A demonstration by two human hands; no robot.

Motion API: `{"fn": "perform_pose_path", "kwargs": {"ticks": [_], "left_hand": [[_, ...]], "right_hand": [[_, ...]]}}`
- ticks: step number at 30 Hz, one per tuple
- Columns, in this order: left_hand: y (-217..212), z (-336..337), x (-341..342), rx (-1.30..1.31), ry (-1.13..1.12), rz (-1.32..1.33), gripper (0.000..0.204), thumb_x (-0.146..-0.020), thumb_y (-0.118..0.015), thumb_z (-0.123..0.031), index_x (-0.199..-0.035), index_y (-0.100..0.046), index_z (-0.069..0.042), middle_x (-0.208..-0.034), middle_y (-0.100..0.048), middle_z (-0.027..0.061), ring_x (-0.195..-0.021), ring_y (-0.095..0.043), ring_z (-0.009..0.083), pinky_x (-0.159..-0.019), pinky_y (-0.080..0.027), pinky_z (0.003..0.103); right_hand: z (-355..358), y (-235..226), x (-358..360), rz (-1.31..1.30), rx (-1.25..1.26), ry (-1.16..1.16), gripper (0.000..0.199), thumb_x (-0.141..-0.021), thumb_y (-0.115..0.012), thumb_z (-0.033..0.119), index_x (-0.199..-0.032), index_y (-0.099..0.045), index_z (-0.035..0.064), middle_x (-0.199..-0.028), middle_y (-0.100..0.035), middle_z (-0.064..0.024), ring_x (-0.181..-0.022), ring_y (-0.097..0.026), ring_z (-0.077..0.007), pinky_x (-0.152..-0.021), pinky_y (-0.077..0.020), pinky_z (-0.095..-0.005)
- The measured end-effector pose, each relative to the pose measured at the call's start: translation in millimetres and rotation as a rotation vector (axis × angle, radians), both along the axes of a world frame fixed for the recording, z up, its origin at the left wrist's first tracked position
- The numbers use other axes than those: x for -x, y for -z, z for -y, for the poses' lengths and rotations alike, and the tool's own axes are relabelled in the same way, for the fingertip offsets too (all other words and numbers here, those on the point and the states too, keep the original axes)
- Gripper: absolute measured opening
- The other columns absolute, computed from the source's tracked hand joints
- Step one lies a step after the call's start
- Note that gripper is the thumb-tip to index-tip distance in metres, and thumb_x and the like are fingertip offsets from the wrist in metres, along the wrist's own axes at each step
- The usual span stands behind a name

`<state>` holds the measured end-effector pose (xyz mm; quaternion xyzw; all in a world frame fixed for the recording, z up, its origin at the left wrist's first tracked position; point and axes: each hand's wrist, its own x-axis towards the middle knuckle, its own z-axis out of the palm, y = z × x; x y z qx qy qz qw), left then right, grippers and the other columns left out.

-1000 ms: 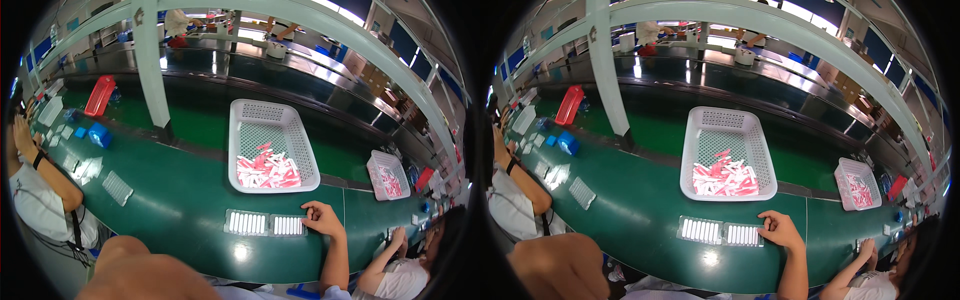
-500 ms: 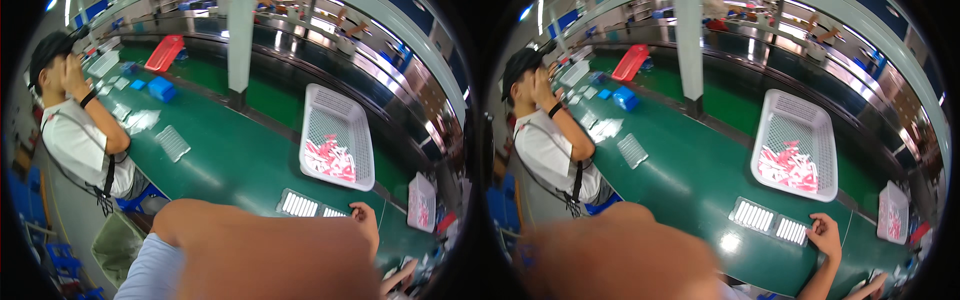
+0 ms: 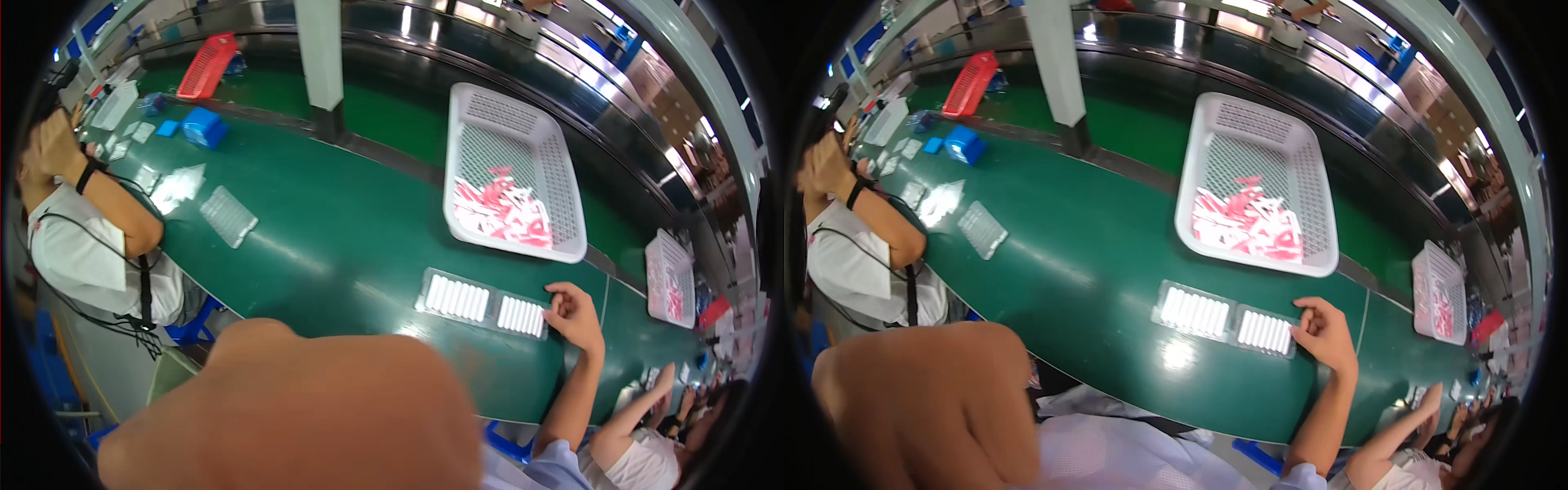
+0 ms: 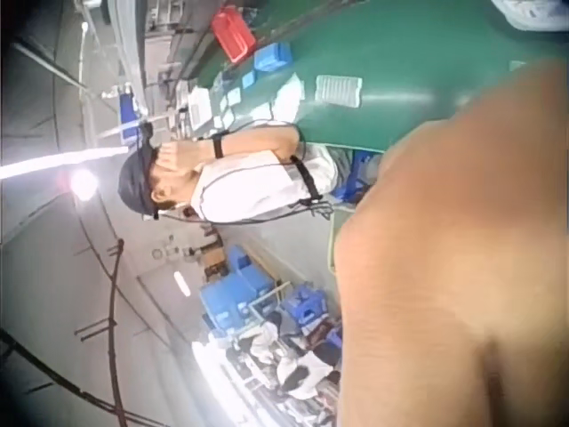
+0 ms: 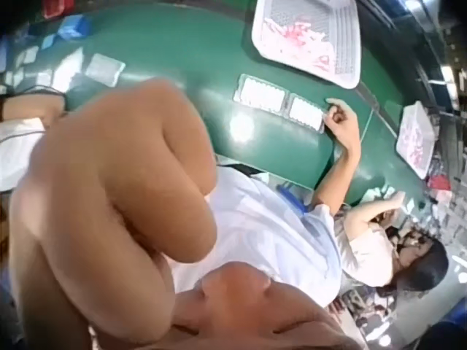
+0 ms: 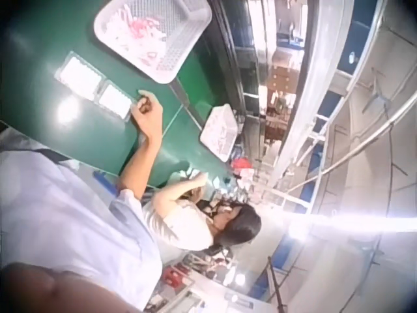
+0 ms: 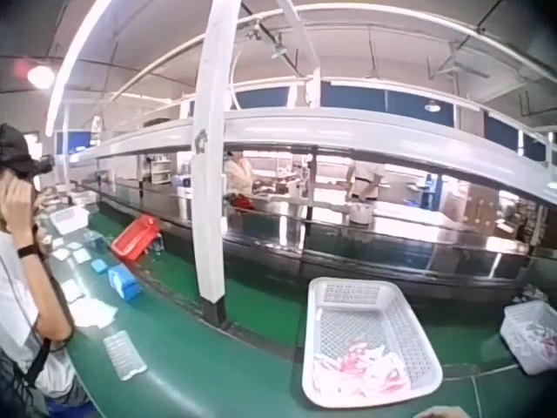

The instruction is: The person assembles small pink and white plastic components into plastic trays by hand.

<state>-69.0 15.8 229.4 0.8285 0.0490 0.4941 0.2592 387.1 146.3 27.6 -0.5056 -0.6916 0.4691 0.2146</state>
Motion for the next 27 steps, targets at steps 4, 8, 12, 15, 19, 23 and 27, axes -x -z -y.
{"fn": "perform_pose_path", "kwargs": {"ticks": [4,8,12,15,19,23,27], "left_hand": [[16,6,6,-0.032,0.148,0.049,0.026,-0.104,-0.058,-0.019,-0.126,-0.070,-0.024,-0.074,-0.063,-0.0022,-0.054,-0.051,0.0082,-0.051,-0.044,0.027],[21,-12,-23,-0.092,0.356,0.130,0.026,-0.104,-0.058,-0.019,-0.127,-0.070,-0.023,-0.075,-0.064,-0.0019,-0.055,-0.052,0.0082,-0.051,-0.045,0.027],[69,-26,-64,-0.068,0.000,0.131,0.010,-0.095,-0.067,-0.018,-0.104,-0.070,-0.016,-0.068,-0.060,-0.0021,-0.049,-0.048,0.0121,-0.048,-0.039,0.029],[79,-22,-64,0.203,-0.504,-0.353,0.012,-0.081,-0.078,-0.017,-0.091,-0.078,-0.009,-0.061,-0.057,0.0001,-0.048,-0.050,0.0174,-0.050,-0.037,0.030],[153,-57,-77,0.270,-0.600,-0.480,0.019,-0.081,-0.078,-0.012,-0.099,-0.080,-0.008,-0.062,-0.062,0.0053,-0.050,-0.054,0.0209,-0.051,-0.042,0.034],[172,-73,-80,0.369,-0.764,-0.498,0.026,-0.080,-0.079,-0.010,-0.106,-0.078,-0.004,-0.058,-0.049,0.0030,-0.049,-0.044,0.0156,-0.051,-0.036,0.031],[210,-77,-64,0.533,-0.886,-0.399,0.024,-0.081,-0.081,-0.015,-0.104,-0.079,-0.007,-0.059,-0.057,0.0067,-0.049,-0.048,0.0177,-0.052,-0.041,0.030]], "right_hand": [[3,-1,-3,0.006,0.009,0.033,0.043,-0.079,-0.076,-0.008,-0.120,-0.065,-0.0013,-0.077,-0.053,0.0041,-0.065,-0.046,0.0000,-0.056,-0.0377,-0.0172],[5,3,-8,-0.072,-0.012,0.000,0.040,-0.082,-0.071,-0.007,-0.120,-0.065,-0.0020,-0.077,-0.054,0.0044,-0.068,-0.049,-0.0016,-0.060,-0.0415,-0.0193],[3,4,-2,-0.049,-0.006,-0.013,0.039,-0.081,-0.078,0.001,-0.118,-0.066,-0.0016,-0.074,-0.058,0.0024,-0.061,-0.051,-0.0030,-0.056,-0.0423,-0.0217],[6,-2,-4,0.032,-0.072,0.009,0.040,-0.079,-0.080,0.003,-0.116,-0.066,-0.0019,-0.073,-0.058,0.0002,-0.059,-0.053,-0.0055,-0.056,-0.0437,-0.0239],[8,-7,-4,0.052,-0.102,0.007,0.037,-0.082,-0.078,0.002,-0.117,-0.065,-0.0024,-0.073,-0.057,0.0016,-0.060,-0.050,-0.0028,-0.055,-0.0408,-0.0214],[6,-1,-2,0.051,-0.102,0.042,0.033,-0.083,-0.077,0.003,-0.114,-0.065,-0.0030,-0.071,-0.057,0.0017,-0.060,-0.051,-0.0029,-0.055,-0.0414,-0.0218],[4,4,-3,-0.043,-0.060,0.065,0.034,-0.083,-0.078,0.004,-0.114,-0.065,-0.0030,-0.071,-0.058,0.0017,-0.060,-0.051,-0.0031,-0.055,-0.0415,-0.0222]]}}
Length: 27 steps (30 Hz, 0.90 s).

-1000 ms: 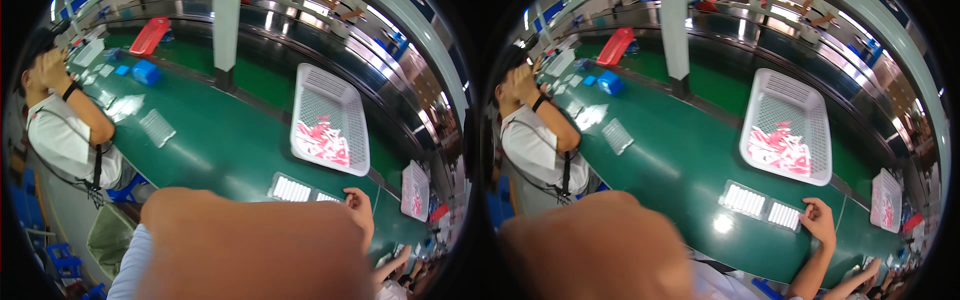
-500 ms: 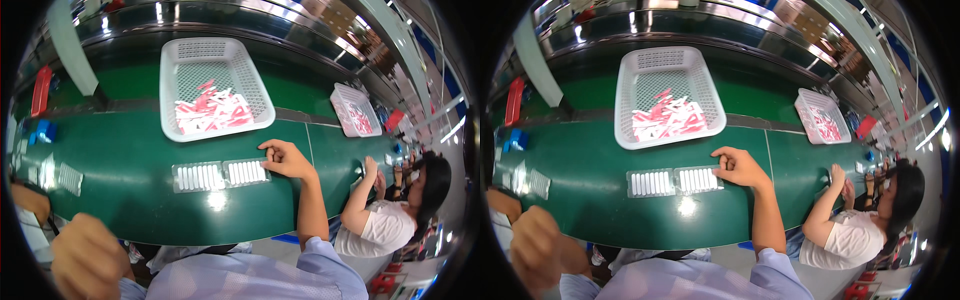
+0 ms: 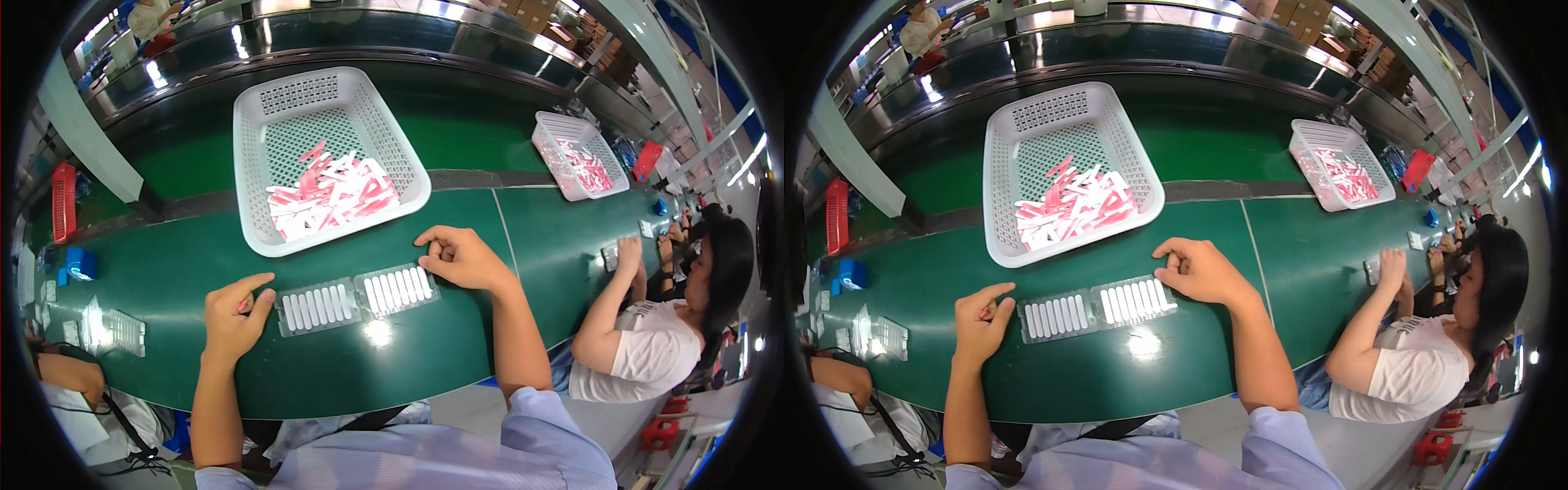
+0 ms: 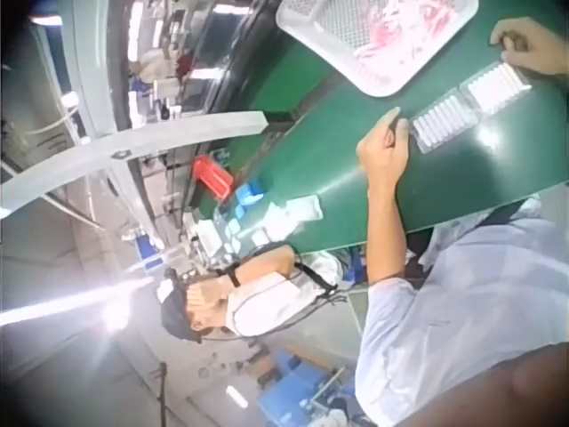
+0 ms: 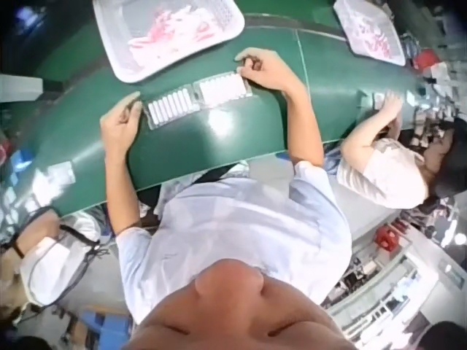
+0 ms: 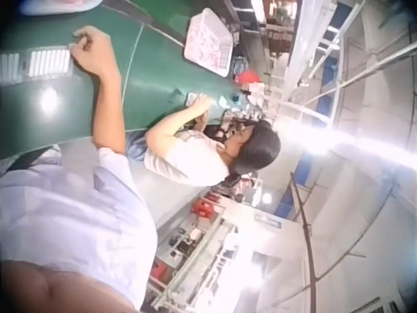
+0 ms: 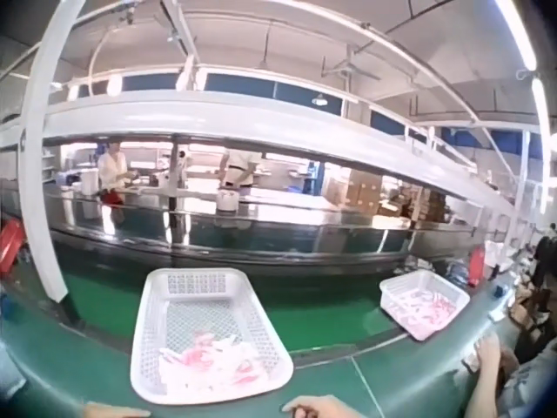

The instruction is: The person assembles small pink and white plastic components into plastic trays by hand.

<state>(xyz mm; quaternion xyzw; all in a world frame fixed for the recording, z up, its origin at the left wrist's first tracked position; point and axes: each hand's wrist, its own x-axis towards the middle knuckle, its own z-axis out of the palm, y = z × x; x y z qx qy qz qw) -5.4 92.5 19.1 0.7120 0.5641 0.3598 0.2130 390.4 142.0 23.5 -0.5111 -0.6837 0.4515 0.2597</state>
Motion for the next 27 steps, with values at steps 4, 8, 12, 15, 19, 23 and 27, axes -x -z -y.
{"fn": "perform_pose_path", "kwargs": {"ticks": [4,8,12,15,19,23,27], "left_hand": [[10,1,5,-0.025,0.061,-0.052,0.037,-0.074,-0.088,-0.022,-0.107,-0.078,-0.007,-0.060,-0.052,0.0052,-0.051,-0.045,0.0169,-0.052,-0.039,0.030],[-5,-3,-2,-0.085,0.185,-0.221,0.067,-0.055,-0.097,-0.039,-0.112,-0.077,-0.009,-0.066,-0.063,0.0046,-0.053,-0.058,0.0192,-0.055,-0.046,0.031],[-1,-5,-7,-0.112,0.245,-0.316,0.082,-0.043,-0.097,-0.049,-0.111,-0.077,-0.009,-0.062,-0.060,0.0008,-0.052,-0.060,0.0181,-0.056,-0.047,0.031],[-1,-4,-2,-0.111,0.219,-0.357,0.080,-0.042,-0.097,-0.047,-0.110,-0.077,-0.010,-0.056,-0.051,-0.0011,-0.047,-0.052,0.0171,-0.054,-0.043,0.031],[-3,-11,8,-0.071,0.258,-0.357,0.067,-0.053,-0.094,-0.042,-0.110,-0.078,-0.009,-0.056,-0.056,-0.0006,-0.048,-0.055,0.0186,-0.053,-0.045,0.032],[1,-9,12,-0.082,0.234,-0.309,0.055,-0.060,-0.090,-0.032,-0.108,-0.078,-0.008,-0.056,-0.056,0.0012,-0.047,-0.054,0.0209,-0.052,-0.043,0.032],[6,-13,9,-0.077,0.219,-0.240,0.050,-0.063,-0.090,-0.029,-0.107,-0.078,-0.008,-0.056,-0.055,0.0007,-0.047,-0.054,0.0191,-0.051,-0.044,0.031]], "right_hand": [[7,-26,3,0.131,-0.015,-0.077,0.051,-0.071,-0.090,0.017,-0.114,-0.067,0.0000,-0.078,-0.058,-0.0015,-0.061,-0.054,-0.0091,-0.058,-0.0443,-0.0262],[10,-30,5,0.293,-0.093,-0.184,0.065,-0.058,-0.095,0.024,-0.114,-0.070,0.0064,-0.089,-0.059,-0.0060,-0.076,-0.060,-0.0216,-0.069,-0.0499,-0.0350],[11,-29,10,0.328,-0.134,-0.179,0.065,-0.055,-0.095,0.020,-0.114,-0.071,0.0086,-0.092,-0.060,-0.0063,-0.081,-0.061,-0.0245,-0.071,-0.0507,-0.0365],[10,-32,20,0.329,-0.111,-0.197,0.061,-0.060,-0.093,0.026,-0.114,-0.071,0.0107,-0.098,-0.063,-0.0064,-0.089,-0.065,-0.0295,-0.075,-0.0524,-0.0403],[11,-26,33,0.368,-0.195,-0.180,0.060,-0.061,-0.092,0.032,-0.114,-0.072,0.0138,-0.098,-0.062,-0.0050,-0.089,-0.065,-0.0297,-0.073,-0.0519,-0.0404],[6,-27,40,0.372,-0.278,-0.171,0.064,-0.055,-0.095,0.033,-0.111,-0.073,0.0121,-0.091,-0.061,-0.0056,-0.080,-0.064,-0.0287,-0.070,-0.0506,-0.0389],[4,-26,40,0.421,-0.239,-0.171,0.065,-0.054,-0.095,0.037,-0.110,-0.073,0.0131,-0.089,-0.060,-0.0047,-0.080,-0.064,-0.0282,-0.069,-0.0504,-0.0389]]}}
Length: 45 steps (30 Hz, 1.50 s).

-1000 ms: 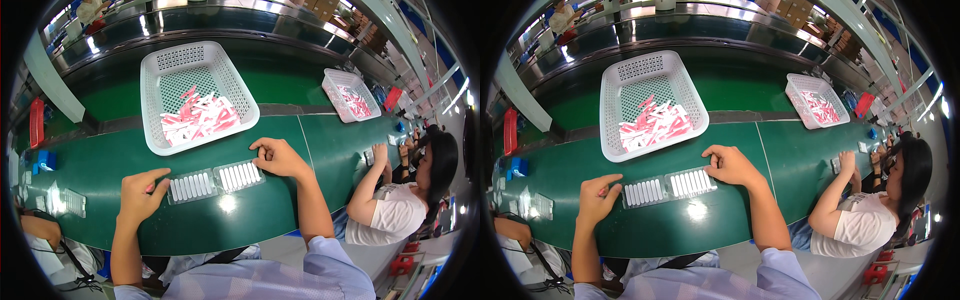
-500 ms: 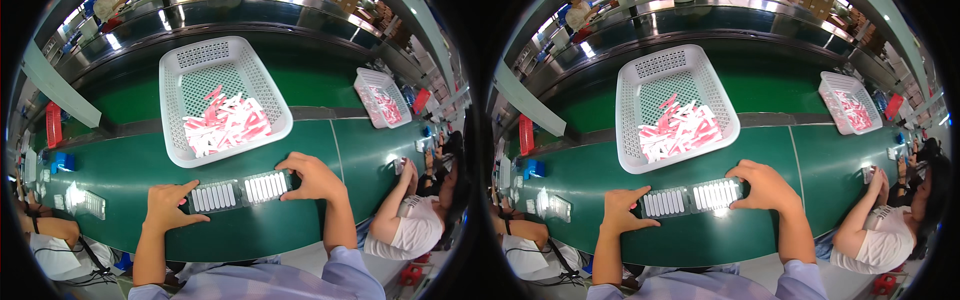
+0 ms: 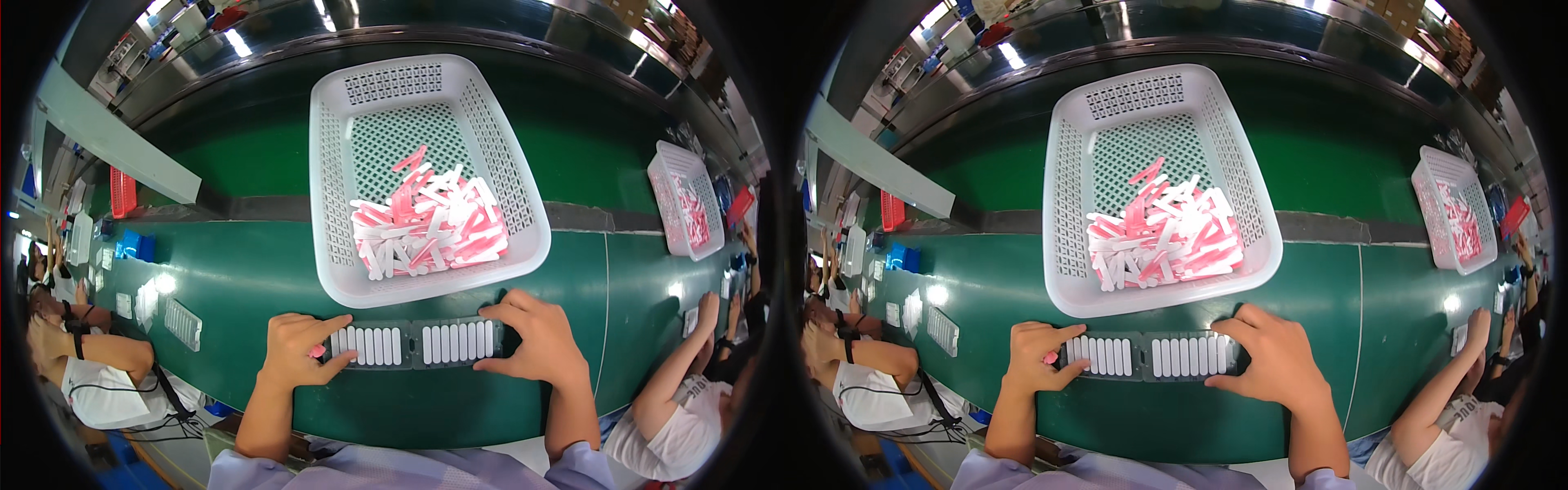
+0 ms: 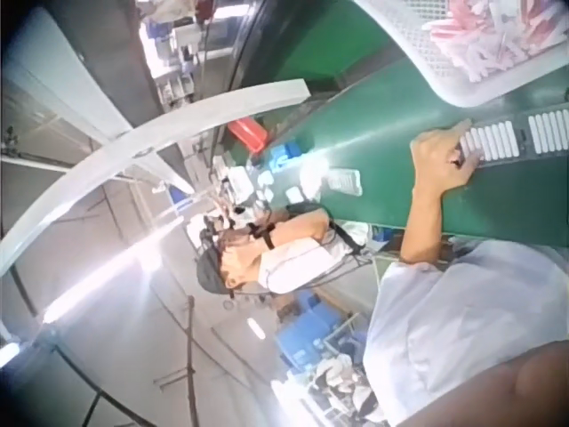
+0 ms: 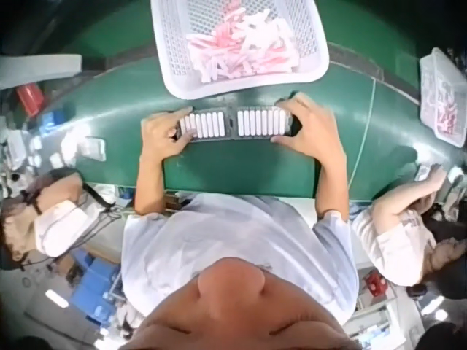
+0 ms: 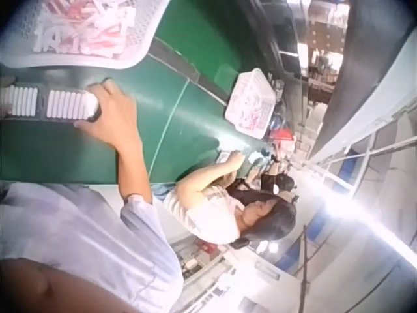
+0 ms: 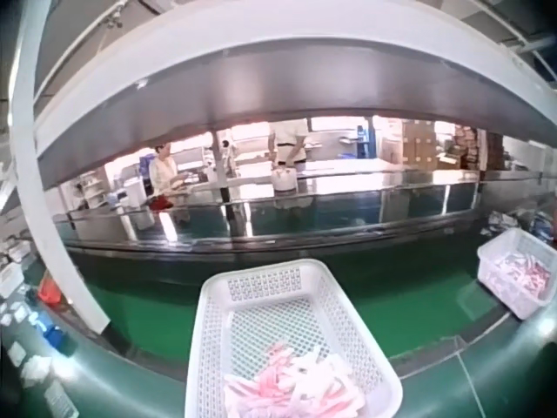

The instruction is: The person assembles small pink and white plastic components into plastic trays by hand.

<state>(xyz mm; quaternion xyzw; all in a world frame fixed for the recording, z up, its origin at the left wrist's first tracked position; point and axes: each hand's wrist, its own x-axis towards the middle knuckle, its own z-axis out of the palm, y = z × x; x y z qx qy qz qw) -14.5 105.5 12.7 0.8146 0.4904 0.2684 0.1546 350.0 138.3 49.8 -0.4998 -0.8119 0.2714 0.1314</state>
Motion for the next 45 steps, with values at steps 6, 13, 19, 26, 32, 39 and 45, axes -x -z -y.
{"fn": "perform_pose_path", "kwargs": {"ticks": [6,13,19,26,32,39,45], "left_hand": [[-9,7,8,0.093,-0.047,0.007,0.062,-0.064,-0.091,-0.037,-0.119,-0.074,-0.012,-0.055,-0.051,-0.0019,-0.048,-0.056,0.0185,-0.053,-0.045,0.031],[2,9,13,0.055,-0.077,0.220,0.054,-0.073,-0.088,-0.036,-0.121,-0.073,-0.015,-0.055,-0.043,-0.0006,-0.046,-0.048,0.0179,-0.050,-0.039,0.031],[-9,17,18,-0.059,-0.090,0.236,0.026,-0.084,-0.082,-0.027,-0.107,-0.076,-0.017,-0.058,-0.055,0.0016,-0.049,-0.055,0.0205,-0.049,-0.042,0.033],[-28,33,56,-0.020,-0.283,0.103,0.023,-0.088,-0.077,-0.033,-0.104,-0.076,-0.017,-0.067,-0.067,0.0078,-0.060,-0.066,0.0276,-0.056,-0.050,0.040],[-39,86,181,0.029,-1.048,-0.268,0.048,-0.089,-0.075,-0.039,-0.132,-0.070,-0.019,-0.069,-0.066,0.0105,-0.063,-0.066,0.0333,-0.061,-0.051,0.044],[-24,138,183,0.202,-0.912,-0.295,0.051,-0.084,-0.077,-0.041,-0.129,-0.072,-0.017,-0.072,-0.071,0.0123,-0.069,-0.071,0.0341,-0.064,-0.055,0.043],[-25,154,126,0.220,-0.741,-0.175,0.043,-0.085,-0.077,-0.043,-0.121,-0.075,-0.018,-0.069,-0.071,0.0076,-0.065,-0.072,0.0282,-0.060,-0.056,0.039]], "right_hand": [[-1,1,9,0.035,-0.008,-0.043,0.066,-0.056,-0.093,0.041,-0.112,-0.071,0.0154,-0.095,-0.060,-0.0036,-0.085,-0.064,-0.0291,-0.070,-0.0510,-0.0406],[13,7,6,-0.047,-0.214,-0.051,0.070,-0.050,-0.095,0.043,-0.108,-0.073,0.0090,-0.099,-0.061,-0.0080,-0.083,-0.065,-0.0290,-0.072,-0.0537,-0.0380],[15,11,42,-0.053,-0.227,-0.077,0.073,-0.048,-0.097,0.040,-0.107,-0.074,0.0020,-0.099,-0.060,-0.0093,-0.083,-0.065,-0.0277,-0.074,-0.0549,-0.0368],[23,18,109,-0.090,-0.298,-0.112,0.072,-0.054,-0.097,0.041,-0.107,-0.073,-0.0016,-0.097,-0.061,-0.0103,-0.082,-0.064,-0.0277,-0.073,-0.0542,-0.0375],[16,17,155,-0.095,-0.394,-0.250,0.068,-0.057,-0.095,0.045,-0.102,-0.072,-0.0019,-0.094,-0.061,-0.0112,-0.082,-0.062,-0.0293,-0.073,-0.0525,-0.0402],[-2,21,233,-0.085,-0.371,-0.306,0.061,-0.070,-0.087,0.050,-0.101,-0.070,0.0002,-0.096,-0.060,-0.0106,-0.078,-0.066,-0.0283,-0.064,-0.0548,-0.0389],[-20,29,316,-0.071,-0.407,-0.375,0.055,-0.073,-0.084,0.051,-0.095,-0.068,0.0030,-0.099,-0.058,-0.0113,-0.080,-0.069,-0.0297,-0.067,-0.0555,-0.0426]]}}
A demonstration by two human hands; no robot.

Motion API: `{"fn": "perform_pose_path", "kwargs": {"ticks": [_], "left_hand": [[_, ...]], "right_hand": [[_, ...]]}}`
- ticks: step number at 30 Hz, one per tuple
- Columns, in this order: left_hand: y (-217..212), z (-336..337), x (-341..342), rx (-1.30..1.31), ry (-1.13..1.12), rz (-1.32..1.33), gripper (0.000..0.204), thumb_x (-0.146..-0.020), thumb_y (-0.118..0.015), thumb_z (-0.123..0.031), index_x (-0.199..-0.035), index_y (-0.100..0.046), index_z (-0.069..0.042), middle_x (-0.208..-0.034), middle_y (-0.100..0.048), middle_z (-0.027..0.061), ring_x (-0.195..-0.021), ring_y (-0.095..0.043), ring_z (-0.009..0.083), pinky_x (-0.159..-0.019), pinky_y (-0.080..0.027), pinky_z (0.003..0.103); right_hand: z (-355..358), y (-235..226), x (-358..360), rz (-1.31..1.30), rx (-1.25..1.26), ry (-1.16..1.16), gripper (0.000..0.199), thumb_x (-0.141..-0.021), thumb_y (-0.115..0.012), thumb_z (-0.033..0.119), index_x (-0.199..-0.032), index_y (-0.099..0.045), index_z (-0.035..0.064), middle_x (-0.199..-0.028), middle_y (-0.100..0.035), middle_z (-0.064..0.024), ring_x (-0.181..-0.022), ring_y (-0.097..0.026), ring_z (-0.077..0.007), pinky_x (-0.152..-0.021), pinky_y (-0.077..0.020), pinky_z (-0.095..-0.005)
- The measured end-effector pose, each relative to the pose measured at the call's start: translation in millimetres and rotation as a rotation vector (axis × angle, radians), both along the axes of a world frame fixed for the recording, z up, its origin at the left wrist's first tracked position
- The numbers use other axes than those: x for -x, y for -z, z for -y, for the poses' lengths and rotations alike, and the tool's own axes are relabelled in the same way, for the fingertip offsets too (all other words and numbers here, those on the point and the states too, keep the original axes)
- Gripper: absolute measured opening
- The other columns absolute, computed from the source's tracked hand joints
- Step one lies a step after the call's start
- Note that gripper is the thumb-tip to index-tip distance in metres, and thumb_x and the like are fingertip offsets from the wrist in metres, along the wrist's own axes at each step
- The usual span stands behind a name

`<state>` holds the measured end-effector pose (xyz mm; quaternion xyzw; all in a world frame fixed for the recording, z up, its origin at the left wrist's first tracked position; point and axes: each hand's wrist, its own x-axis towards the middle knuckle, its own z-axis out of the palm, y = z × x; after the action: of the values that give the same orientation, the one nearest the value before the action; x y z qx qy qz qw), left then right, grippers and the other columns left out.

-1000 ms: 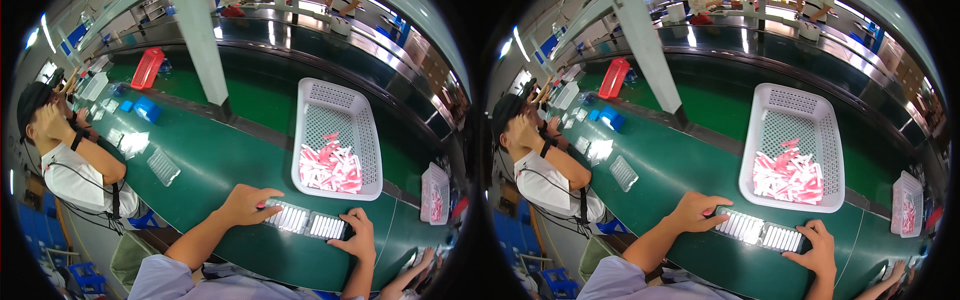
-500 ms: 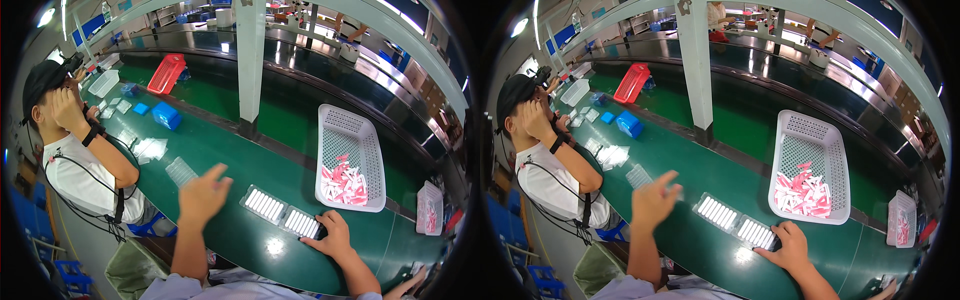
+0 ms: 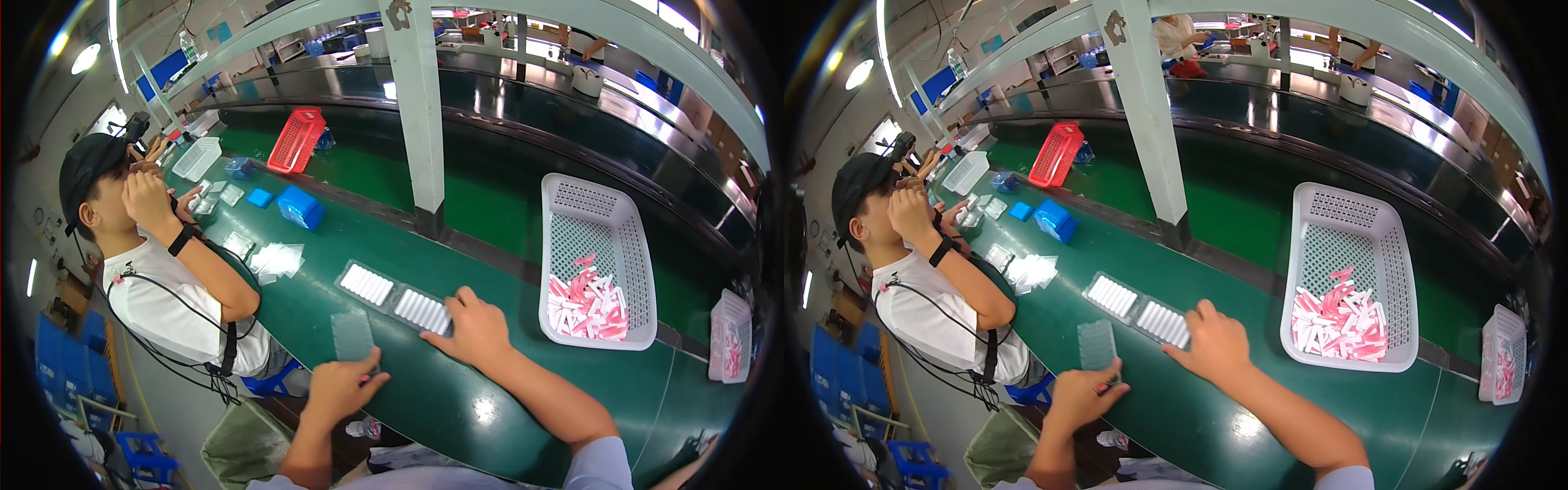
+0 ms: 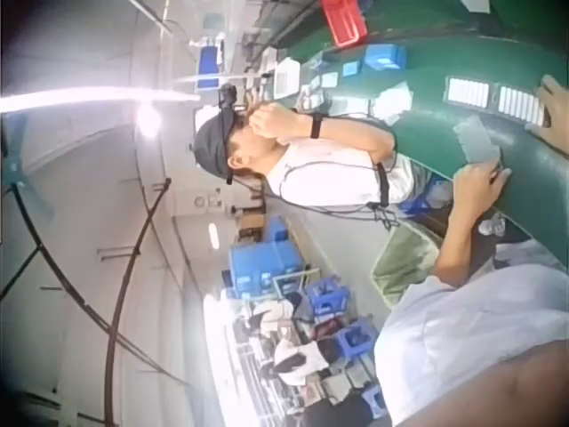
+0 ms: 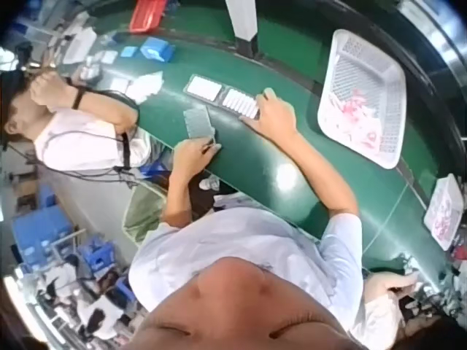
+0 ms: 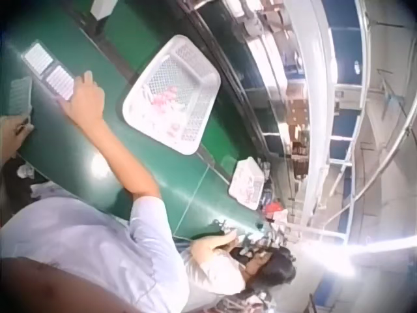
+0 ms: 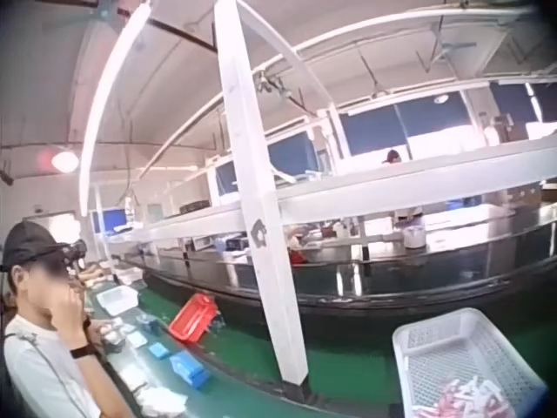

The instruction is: The person assembles small pink and white plastic components into plastic trays by hand.

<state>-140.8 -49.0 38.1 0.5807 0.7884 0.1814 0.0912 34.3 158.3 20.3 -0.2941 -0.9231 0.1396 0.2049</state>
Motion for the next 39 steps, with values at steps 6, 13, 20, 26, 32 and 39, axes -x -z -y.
{"fn": "perform_pose_path", "kwargs": {"ticks": [6,13,20,26,32,39], "left_hand": [[12,-8,-56,-0.055,0.239,0.067,0.030,-0.088,-0.076,-0.045,-0.104,-0.081,-0.021,-0.070,-0.072,0.0008,-0.060,-0.070,0.0190,-0.052,-0.051,0.031],[26,-19,-61,-0.216,0.365,0.492,0.017,-0.089,-0.079,-0.026,-0.100,-0.082,-0.012,-0.062,-0.065,-0.0015,-0.050,-0.055,0.0097,-0.051,-0.044,0.025],[36,-23,-62,-0.201,0.287,0.866,0.016,-0.096,-0.072,-0.013,-0.105,-0.079,-0.003,-0.054,-0.048,-0.0021,-0.051,-0.041,0.0061,-0.053,-0.036,0.025],[41,-26,-67,-0.346,0.136,1.662,0.027,-0.096,-0.064,-0.005,-0.123,-0.063,-0.006,-0.078,-0.053,0.0030,-0.065,-0.046,0.0112,-0.056,-0.037,0.027],[13,-34,-6,-0.651,-0.219,1.760,0.020,-0.098,-0.053,-0.006,-0.118,-0.055,-0.003,-0.082,-0.056,0.0066,-0.067,-0.052,0.0153,-0.056,-0.041,0.027],[16,-67,-5,-0.349,-0.067,2.017,0.032,-0.104,-0.055,-0.005,-0.135,-0.054,0.003,-0.108,-0.069,0.0150,-0.097,-0.071,0.0266,-0.072,-0.061,0.032]], "right_hand": [[-9,14,95,-0.052,-0.028,-0.085,0.058,-0.074,-0.081,0.057,-0.094,-0.068,0.0040,-0.099,-0.059,-0.0111,-0.079,-0.069,-0.0314,-0.069,-0.0553,-0.0431],[-8,13,162,0.042,-0.014,-0.093,0.061,-0.073,-0.084,0.057,-0.104,-0.069,0.0067,-0.103,-0.059,-0.0090,-0.085,-0.069,-0.0268,-0.071,-0.0528,-0.0394],[-29,24,146,-0.300,0.303,-0.167,0.079,-0.080,-0.079,0.061,-0.126,-0.061,0.0003,-0.116,-0.059,-0.0156,-0.095,-0.067,-0.0315,-0.082,-0.0541,-0.0406],[-39,30,98,-0.590,0.602,-0.296,0.075,-0.092,-0.073,0.047,-0.142,-0.048,-0.0042,-0.132,-0.056,-0.0250,-0.124,-0.058,-0.0351,-0.101,-0.0479,-0.0432],[19,12,6,-0.244,0.263,-0.397,0.064,-0.097,-0.061,0.048,-0.140,-0.054,0.0004,-0.148,-0.052,-0.0222,-0.136,-0.049,-0.0401,-0.115,-0.0372,-0.0496],[51,8,-111,0.011,-0.082,-0.366,0.057,-0.097,-0.061,0.053,-0.130,-0.062,0.0073,-0.155,-0.046,-0.0185,-0.141,-0.047,-0.0365,-0.117,-0.0360,-0.0516]]}}
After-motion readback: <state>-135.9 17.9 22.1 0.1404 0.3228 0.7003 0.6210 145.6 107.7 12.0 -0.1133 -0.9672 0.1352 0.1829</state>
